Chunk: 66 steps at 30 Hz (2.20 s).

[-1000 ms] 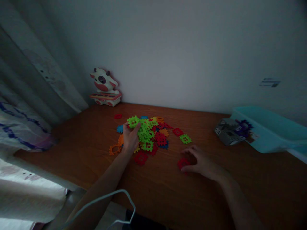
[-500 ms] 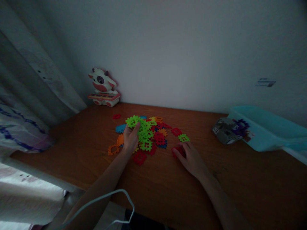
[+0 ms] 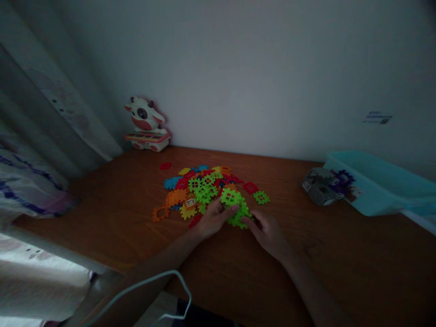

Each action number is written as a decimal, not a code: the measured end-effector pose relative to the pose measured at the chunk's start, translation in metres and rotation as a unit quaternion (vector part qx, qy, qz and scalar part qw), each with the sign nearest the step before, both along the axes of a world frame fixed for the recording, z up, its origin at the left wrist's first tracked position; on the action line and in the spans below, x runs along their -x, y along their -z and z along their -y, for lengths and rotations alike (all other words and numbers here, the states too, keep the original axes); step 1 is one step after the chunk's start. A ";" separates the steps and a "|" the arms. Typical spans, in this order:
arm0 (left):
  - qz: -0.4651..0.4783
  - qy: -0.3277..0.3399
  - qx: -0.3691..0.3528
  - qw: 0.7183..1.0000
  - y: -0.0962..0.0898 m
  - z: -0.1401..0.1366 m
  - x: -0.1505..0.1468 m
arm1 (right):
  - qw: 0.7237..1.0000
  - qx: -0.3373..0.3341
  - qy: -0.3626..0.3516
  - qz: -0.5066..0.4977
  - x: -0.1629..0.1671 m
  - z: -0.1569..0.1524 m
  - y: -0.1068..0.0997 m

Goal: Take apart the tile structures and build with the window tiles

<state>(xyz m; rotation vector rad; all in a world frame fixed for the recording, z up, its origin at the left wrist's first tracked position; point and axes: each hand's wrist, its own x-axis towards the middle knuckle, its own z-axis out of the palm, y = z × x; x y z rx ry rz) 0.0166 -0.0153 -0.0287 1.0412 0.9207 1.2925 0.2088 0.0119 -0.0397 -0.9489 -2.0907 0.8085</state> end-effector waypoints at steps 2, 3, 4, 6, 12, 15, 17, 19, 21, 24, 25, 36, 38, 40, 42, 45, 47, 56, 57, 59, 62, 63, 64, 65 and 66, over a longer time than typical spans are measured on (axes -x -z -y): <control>0.029 0.018 0.012 0.999 -0.002 0.000 0.001 | 1.000 0.008 -0.014 0.009 0.000 0.001 -0.003; 0.049 0.030 0.023 0.998 -0.003 -0.001 0.002 | 1.000 0.010 -0.016 0.009 0.000 0.002 -0.004; 0.068 0.041 0.035 0.996 -0.004 -0.001 0.003 | 1.000 0.009 -0.018 0.007 0.000 0.002 -0.005; 0.100 0.056 0.059 0.992 -0.005 -0.002 0.003 | 1.000 0.006 -0.020 0.001 0.000 0.001 -0.006; 0.145 0.062 0.092 0.983 -0.006 -0.002 0.002 | 0.999 -0.048 -0.018 -0.014 0.000 0.001 -0.005; 0.161 0.033 0.109 0.980 -0.006 -0.006 0.010 | 0.997 -0.074 -0.010 -0.016 0.000 0.004 -0.007; 0.171 -0.019 0.108 0.979 -0.008 -0.010 0.017 | 0.997 -0.070 0.022 -0.031 0.000 0.004 -0.008; 0.173 -0.073 0.103 0.977 -0.010 -0.014 0.024 | 0.996 -0.046 0.060 -0.048 0.000 0.003 -0.008; 0.171 -0.101 0.104 0.975 -0.011 -0.016 0.027 | 0.993 -0.002 0.090 -0.080 0.000 0.001 -0.008; 0.135 -0.080 0.114 0.981 -0.008 -0.013 0.022 | 0.979 0.091 0.099 -0.154 0.002 0.000 -0.009; 0.106 -0.060 0.110 0.986 -0.006 -0.012 0.018 | 0.973 0.121 0.092 -0.175 0.004 -0.001 -0.010; -0.108 0.140 0.024 0.984 -0.005 0.005 0.009 | 0.957 0.231 0.050 -0.171 0.008 -0.004 -0.002; -0.091 0.156 0.053 0.982 -0.006 0.006 0.010 | 0.955 0.237 0.041 -0.174 0.009 -0.003 -0.001; -0.068 0.158 0.080 0.982 -0.006 0.006 0.010 | 0.953 0.243 0.026 -0.177 0.011 -0.002 -0.001; -0.034 0.156 0.104 0.982 -0.004 0.005 0.010 | 0.951 0.248 0.019 -0.181 0.012 0.000 -0.003; 0.005 0.155 0.119 0.981 0.000 0.003 0.011 | 0.951 0.240 0.045 -0.188 0.013 -0.001 -0.004; 0.004 0.151 0.119 0.981 0.001 0.001 0.011 | 0.952 0.229 0.066 -0.191 0.011 -0.003 -0.005; -0.039 0.108 0.128 0.985 0.000 -0.004 0.010 | 0.922 0.237 0.114 -0.285 0.006 -0.008 -0.004; -0.044 0.100 0.128 0.986 -0.001 -0.004 0.010 | 0.916 0.237 0.118 -0.300 0.006 -0.009 -0.005; -0.052 0.079 0.128 0.987 -0.001 -0.004 0.010 | 0.906 0.242 0.117 -0.327 0.005 -0.010 -0.005; -0.040 0.051 0.135 0.989 0.000 -0.004 0.008 | 0.906 0.262 0.100 -0.318 0.003 -0.012 -0.004; -0.021 0.040 0.137 0.990 0.001 -0.005 0.008 | 0.912 0.268 0.094 -0.298 0.003 -0.012 -0.003; 0.003 0.029 0.141 0.990 0.002 -0.005 0.007 | 0.919 0.271 0.090 -0.273 0.003 -0.012 -0.002; 0.028 0.023 0.148 0.988 0.003 -0.006 0.007 | 0.926 0.271 0.087 -0.247 0.004 -0.011 -0.001; 0.049 0.021 0.156 0.986 0.004 -0.006 0.007 | 0.934 0.267 0.085 -0.220 0.006 -0.010 0.001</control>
